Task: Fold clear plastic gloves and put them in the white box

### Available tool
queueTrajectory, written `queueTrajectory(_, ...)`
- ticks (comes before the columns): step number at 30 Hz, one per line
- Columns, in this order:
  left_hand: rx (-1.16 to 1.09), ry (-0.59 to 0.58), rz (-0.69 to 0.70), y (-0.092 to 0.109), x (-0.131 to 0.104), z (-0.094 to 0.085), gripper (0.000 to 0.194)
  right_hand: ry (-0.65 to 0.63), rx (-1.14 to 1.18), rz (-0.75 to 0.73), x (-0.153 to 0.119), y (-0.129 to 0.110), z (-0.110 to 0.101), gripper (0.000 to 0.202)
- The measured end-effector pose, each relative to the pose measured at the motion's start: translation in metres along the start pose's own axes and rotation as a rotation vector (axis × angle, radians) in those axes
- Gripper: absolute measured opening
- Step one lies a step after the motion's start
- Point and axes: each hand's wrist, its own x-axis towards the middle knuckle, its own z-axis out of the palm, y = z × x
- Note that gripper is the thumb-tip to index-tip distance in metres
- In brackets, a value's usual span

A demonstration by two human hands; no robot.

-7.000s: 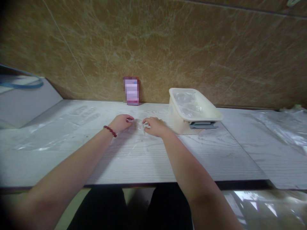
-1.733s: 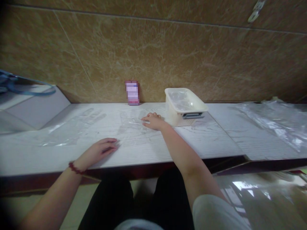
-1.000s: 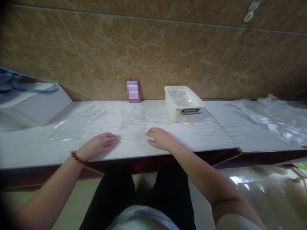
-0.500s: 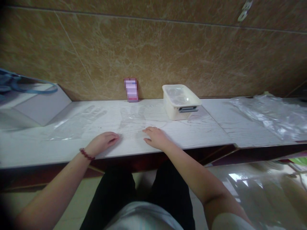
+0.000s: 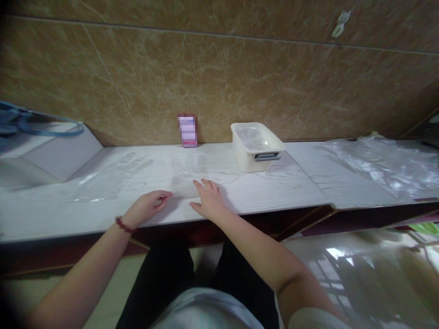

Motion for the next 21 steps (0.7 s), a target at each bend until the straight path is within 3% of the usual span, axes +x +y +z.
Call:
queueTrajectory(7,-0.014,0.016,0.019,0.012,-0.008,-0.009,0.021,-0.039,-0.040,0.042,0.005,0.012,0.003,0.059)
queueTrajectory(13,-0.021,0.040,0.063,0.008,-0.015,-0.009,0.024,-0.152,-0.055,-0.192,0.018,0.041,-0.007,0.054)
queueTrajectory(21,0.061,0.054,0.220,-0.011,0.012,0.005,0.022,-0.242,-0.090,-0.347,0.042,0.058,-0.004,0.043)
